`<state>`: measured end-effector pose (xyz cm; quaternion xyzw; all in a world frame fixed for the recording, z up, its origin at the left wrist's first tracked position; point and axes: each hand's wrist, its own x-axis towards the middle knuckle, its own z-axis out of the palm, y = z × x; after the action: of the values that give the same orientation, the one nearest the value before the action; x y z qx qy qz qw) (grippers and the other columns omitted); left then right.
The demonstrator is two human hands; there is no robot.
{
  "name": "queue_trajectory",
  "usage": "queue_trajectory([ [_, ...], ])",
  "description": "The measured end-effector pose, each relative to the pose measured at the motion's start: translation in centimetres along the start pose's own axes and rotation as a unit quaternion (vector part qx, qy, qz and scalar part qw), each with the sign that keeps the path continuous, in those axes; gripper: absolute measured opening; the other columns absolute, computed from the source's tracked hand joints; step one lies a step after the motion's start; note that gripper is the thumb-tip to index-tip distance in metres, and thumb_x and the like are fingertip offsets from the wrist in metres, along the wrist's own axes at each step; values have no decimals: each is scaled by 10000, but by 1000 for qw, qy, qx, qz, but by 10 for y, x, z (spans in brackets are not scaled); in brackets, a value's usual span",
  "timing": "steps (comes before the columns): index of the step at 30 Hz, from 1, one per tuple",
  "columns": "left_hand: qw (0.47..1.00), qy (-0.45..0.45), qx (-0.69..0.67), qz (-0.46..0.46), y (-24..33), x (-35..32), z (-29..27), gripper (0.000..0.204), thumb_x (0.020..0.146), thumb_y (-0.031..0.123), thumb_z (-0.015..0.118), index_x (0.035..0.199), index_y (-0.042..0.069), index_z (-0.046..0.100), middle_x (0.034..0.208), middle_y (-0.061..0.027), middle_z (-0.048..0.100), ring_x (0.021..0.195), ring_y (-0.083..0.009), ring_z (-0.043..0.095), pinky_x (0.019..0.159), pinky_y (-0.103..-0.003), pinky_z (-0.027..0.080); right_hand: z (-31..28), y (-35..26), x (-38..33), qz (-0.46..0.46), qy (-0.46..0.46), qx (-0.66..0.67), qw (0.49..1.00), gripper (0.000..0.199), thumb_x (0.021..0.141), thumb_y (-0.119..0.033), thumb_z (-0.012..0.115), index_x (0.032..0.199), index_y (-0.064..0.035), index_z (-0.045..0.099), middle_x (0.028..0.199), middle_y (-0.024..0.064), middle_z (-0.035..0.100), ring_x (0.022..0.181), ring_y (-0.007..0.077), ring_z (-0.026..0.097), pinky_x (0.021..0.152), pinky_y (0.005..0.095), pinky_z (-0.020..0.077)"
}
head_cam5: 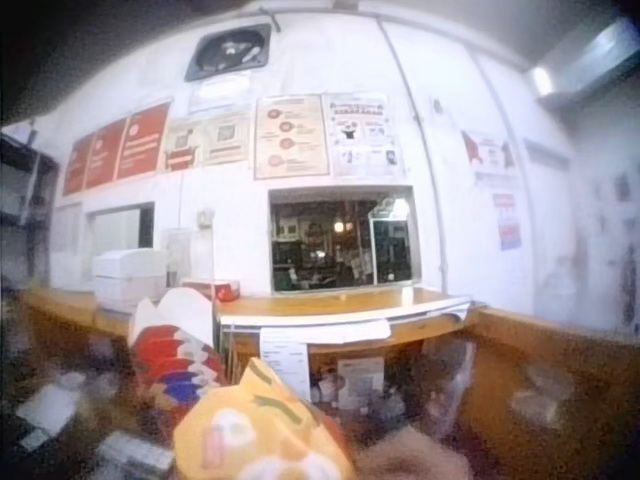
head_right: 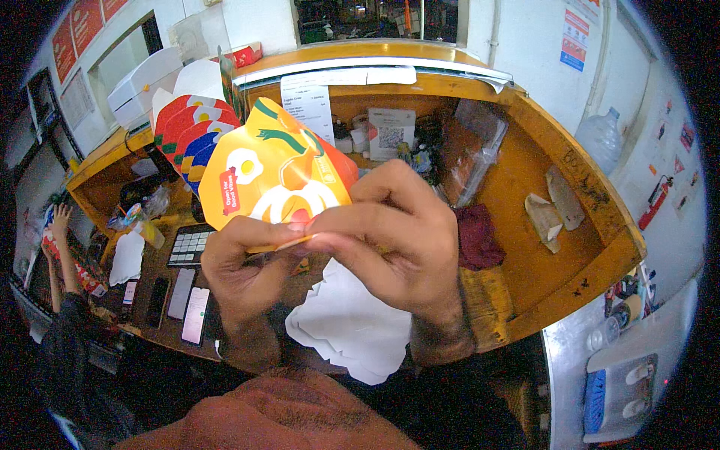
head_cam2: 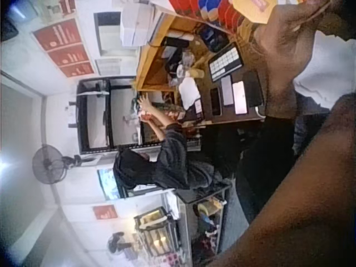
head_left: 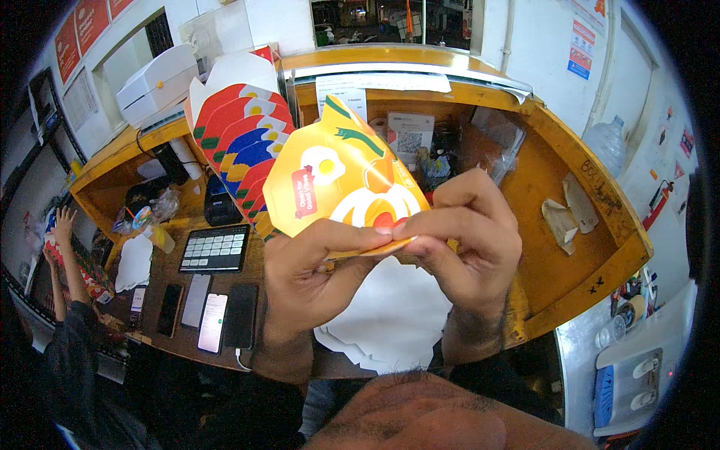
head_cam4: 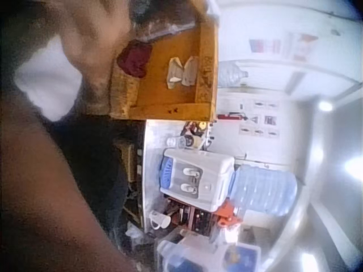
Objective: The person folds and assembles colorful printed paper boxes by hand, aligning edges and tucking flaps to form the box shape. They handle multiple boxes one at a time, stacking completed units on the table.
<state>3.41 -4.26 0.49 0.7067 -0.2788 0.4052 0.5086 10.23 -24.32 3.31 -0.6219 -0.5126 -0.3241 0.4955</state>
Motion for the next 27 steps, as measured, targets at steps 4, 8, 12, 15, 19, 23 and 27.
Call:
queue_trajectory([
  [4,998,25,41,32,-8,3,9,247,880,-36,865,1092,21,752,989,-135,825,947,-198,813,835,-326,638,2,3,1,86,3,77,993,201,839,-164,906,1001,-87,815,972,44,536,873,163,525,727,279,432],
  [8,993,38,97,62,-12,2,12,244,883,-41,861,1088,25,747,966,-122,822,905,-202,814,807,-331,639,9,10,-1,88,23,115,989,182,861,-182,886,974,-79,789,1037,51,506,954,152,500,785,271,418],
  [12,993,51,97,52,-17,-4,17,248,870,-19,881,1067,35,741,968,-115,814,924,-200,805,822,-349,636,17,16,-2,77,47,132,987,151,871,-146,863,941,-62,760,1073,65,493,990,164,498,849,277,416],
  [15,996,11,45,74,-17,-3,15,424,871,9,881,1231,41,659,1134,-176,772,1079,-235,767,924,-396,619,22,13,-3,90,81,177,977,137,867,-112,848,937,-54,745,1108,83,493,1034,181,498,925,287,410],
  [19,964,128,-193,133,-24,7,30,795,906,29,833,1526,66,337,1406,-289,606,1274,-324,670,1059,-457,572,17,9,-3,113,107,142,978,145,847,-84,845,940,-51,739,1159,113,512,1101,207,506,1007,314,406],
  [23,953,151,-262,15,-11,10,28,785,936,16,800,1552,31,314,1419,-282,603,1272,-328,670,1080,-451,564,13,10,-2,99,119,94,983,150,816,-89,855,888,-51,730,1194,142,529,1136,234,530,1020,337,430],
  [27,958,111,-234,-125,2,10,21,458,944,18,815,1346,-57,609,1261,-181,738,1164,-245,727,1026,-401,587,9,17,-2,30,88,13,996,155,769,-93,850,815,-54,708,1198,168,542,1161,279,556,1029,363,448],
])
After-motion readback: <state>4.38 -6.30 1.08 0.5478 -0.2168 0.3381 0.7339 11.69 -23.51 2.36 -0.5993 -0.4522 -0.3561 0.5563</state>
